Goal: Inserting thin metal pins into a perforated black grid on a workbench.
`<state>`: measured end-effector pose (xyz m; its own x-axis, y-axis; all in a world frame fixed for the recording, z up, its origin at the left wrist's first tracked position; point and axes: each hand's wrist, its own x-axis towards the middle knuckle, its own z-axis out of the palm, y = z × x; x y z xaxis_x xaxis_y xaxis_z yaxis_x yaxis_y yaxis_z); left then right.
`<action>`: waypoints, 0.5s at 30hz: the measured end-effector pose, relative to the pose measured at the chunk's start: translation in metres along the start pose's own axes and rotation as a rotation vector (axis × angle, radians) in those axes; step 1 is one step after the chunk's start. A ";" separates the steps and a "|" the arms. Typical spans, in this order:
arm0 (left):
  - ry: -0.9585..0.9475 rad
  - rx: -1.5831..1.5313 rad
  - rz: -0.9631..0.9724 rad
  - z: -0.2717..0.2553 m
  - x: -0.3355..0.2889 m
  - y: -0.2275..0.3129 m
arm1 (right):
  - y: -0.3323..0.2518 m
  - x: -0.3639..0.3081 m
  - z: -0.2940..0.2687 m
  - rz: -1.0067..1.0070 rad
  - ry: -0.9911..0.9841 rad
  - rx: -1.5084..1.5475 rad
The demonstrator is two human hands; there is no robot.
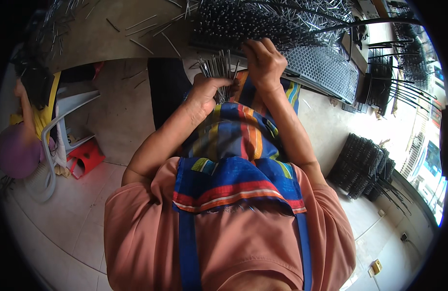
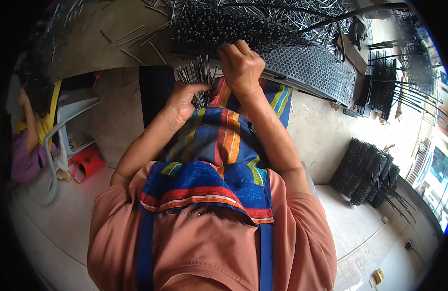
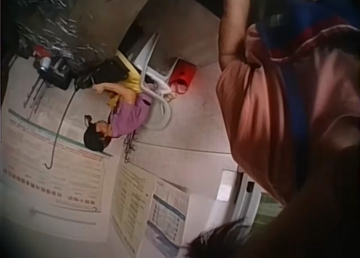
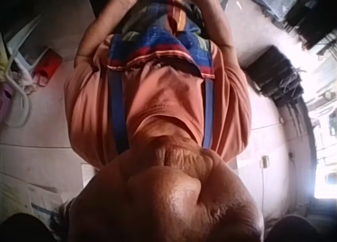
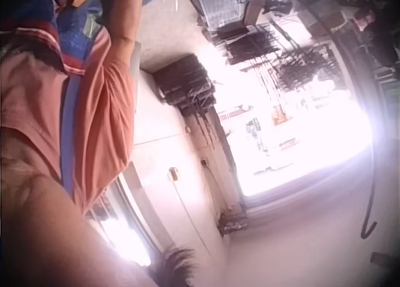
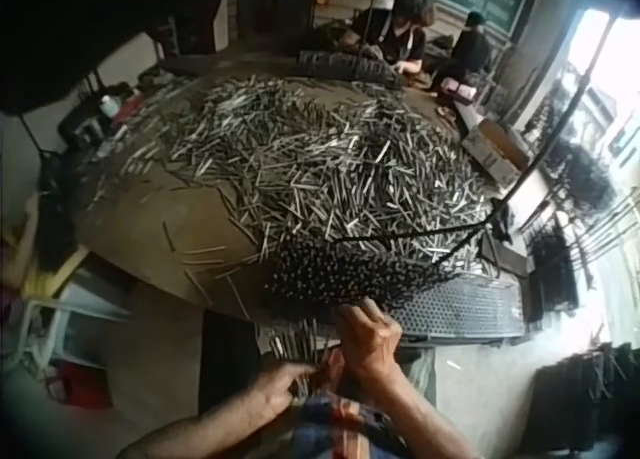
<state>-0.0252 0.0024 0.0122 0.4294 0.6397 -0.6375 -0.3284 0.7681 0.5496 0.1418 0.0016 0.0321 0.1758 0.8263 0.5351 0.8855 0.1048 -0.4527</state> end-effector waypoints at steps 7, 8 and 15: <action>-0.081 0.100 -0.066 0.009 -0.003 0.001 | -0.009 -0.029 -0.022 0.981 -0.497 0.875; -0.067 0.200 -0.002 0.012 -0.006 0.000 | -0.007 -0.027 -0.027 1.003 -0.498 0.892; 0.026 0.181 -0.026 0.013 -0.007 -0.006 | 0.005 -0.018 -0.034 0.903 -0.194 0.927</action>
<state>-0.0153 -0.0066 0.0200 0.4128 0.6222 -0.6652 -0.1595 0.7684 0.6198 0.1579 -0.0316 0.0436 0.4151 0.8625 -0.2894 -0.1489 -0.2494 -0.9569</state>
